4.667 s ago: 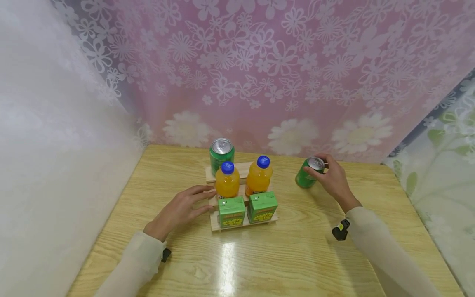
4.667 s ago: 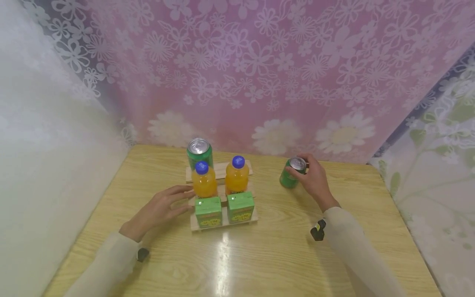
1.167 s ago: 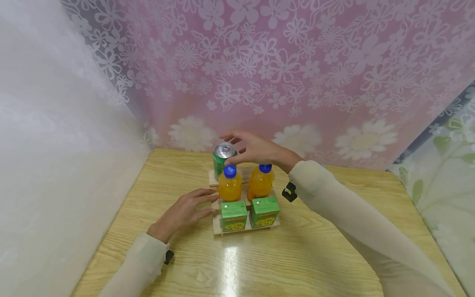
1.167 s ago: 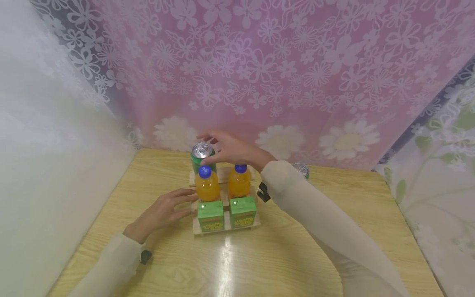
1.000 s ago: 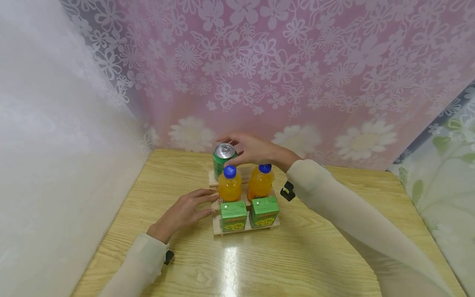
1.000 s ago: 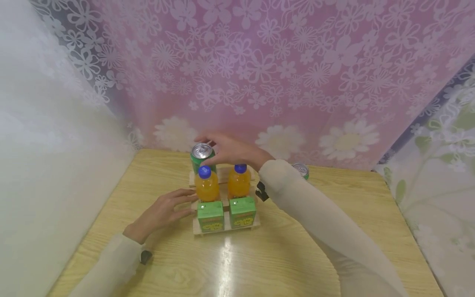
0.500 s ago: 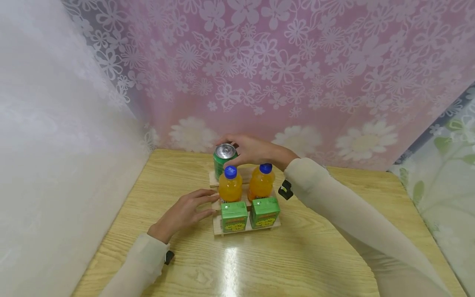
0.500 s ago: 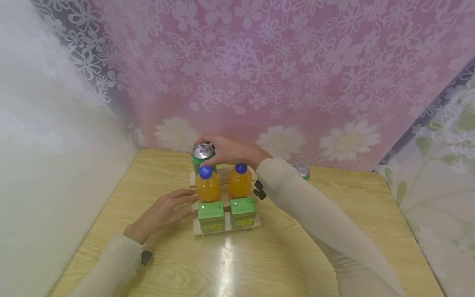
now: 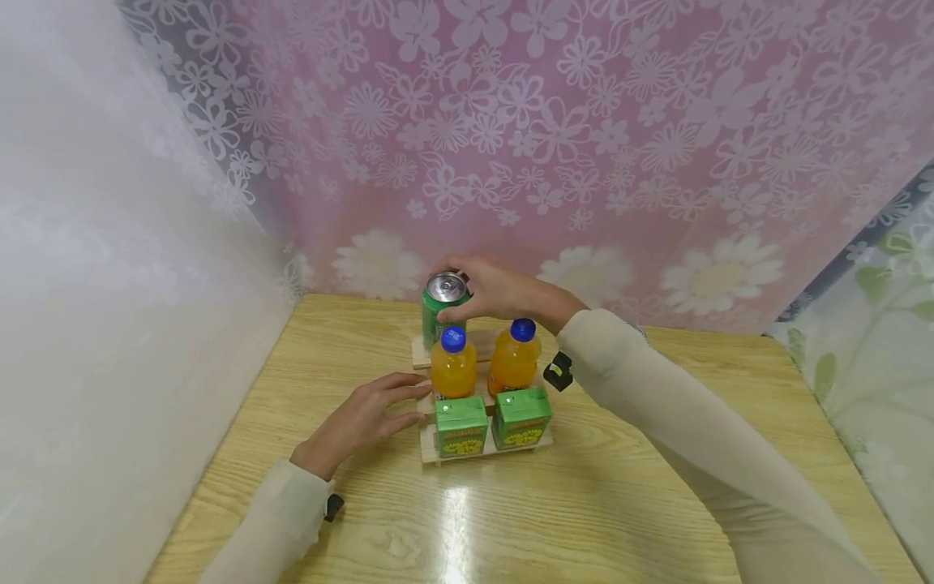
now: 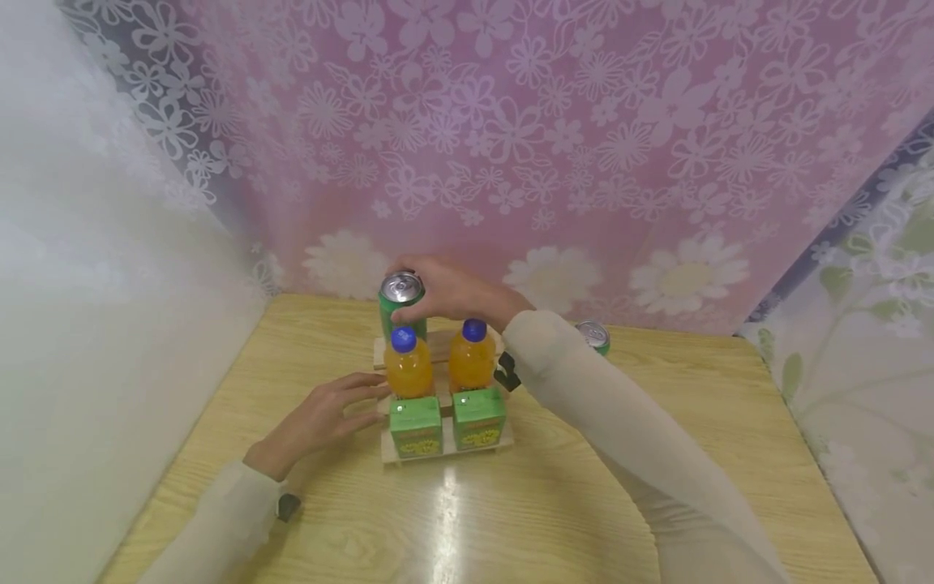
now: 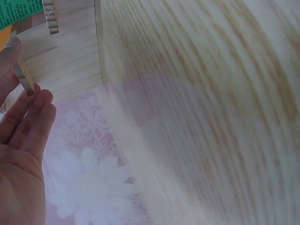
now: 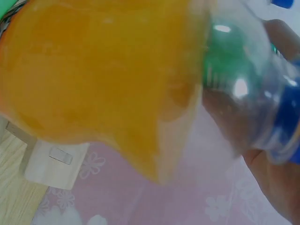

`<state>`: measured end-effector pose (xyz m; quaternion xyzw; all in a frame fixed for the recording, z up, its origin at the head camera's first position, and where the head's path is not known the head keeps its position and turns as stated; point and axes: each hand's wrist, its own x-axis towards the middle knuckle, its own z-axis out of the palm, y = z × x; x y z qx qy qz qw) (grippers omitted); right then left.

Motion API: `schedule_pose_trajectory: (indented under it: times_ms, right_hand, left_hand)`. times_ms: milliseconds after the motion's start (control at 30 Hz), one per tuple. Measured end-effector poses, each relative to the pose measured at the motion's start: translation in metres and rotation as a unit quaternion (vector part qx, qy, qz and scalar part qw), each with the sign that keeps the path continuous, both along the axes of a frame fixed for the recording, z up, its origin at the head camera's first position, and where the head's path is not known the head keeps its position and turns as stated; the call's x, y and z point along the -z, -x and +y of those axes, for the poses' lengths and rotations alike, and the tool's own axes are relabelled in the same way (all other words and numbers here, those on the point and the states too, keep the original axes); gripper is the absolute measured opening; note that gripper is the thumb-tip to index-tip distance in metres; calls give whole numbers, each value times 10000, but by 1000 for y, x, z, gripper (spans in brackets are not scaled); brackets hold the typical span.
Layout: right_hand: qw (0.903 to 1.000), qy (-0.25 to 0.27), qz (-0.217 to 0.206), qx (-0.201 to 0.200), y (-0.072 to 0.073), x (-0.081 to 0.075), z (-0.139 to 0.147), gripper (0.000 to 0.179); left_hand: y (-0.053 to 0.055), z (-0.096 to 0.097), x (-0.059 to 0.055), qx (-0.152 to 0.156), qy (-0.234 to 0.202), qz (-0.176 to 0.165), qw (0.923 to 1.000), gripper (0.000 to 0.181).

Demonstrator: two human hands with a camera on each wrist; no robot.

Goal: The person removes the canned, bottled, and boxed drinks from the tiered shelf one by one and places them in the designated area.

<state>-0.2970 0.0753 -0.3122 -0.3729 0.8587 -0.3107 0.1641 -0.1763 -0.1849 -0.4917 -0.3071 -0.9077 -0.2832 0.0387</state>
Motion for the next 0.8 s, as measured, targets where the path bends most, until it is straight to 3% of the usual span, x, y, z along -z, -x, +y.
schedule_pose_trajectory:
  times_ms: [500,800]
  right_hand:
    - [9964,372,423,630,3,-18,28,68]
    - [9926,187,626,1019,8,-24,54,68]
  left_hand:
    - [0,2,0,-42,69,-59,10000,49]
    - [-2,1,2,-73,59,-42,9999,50]
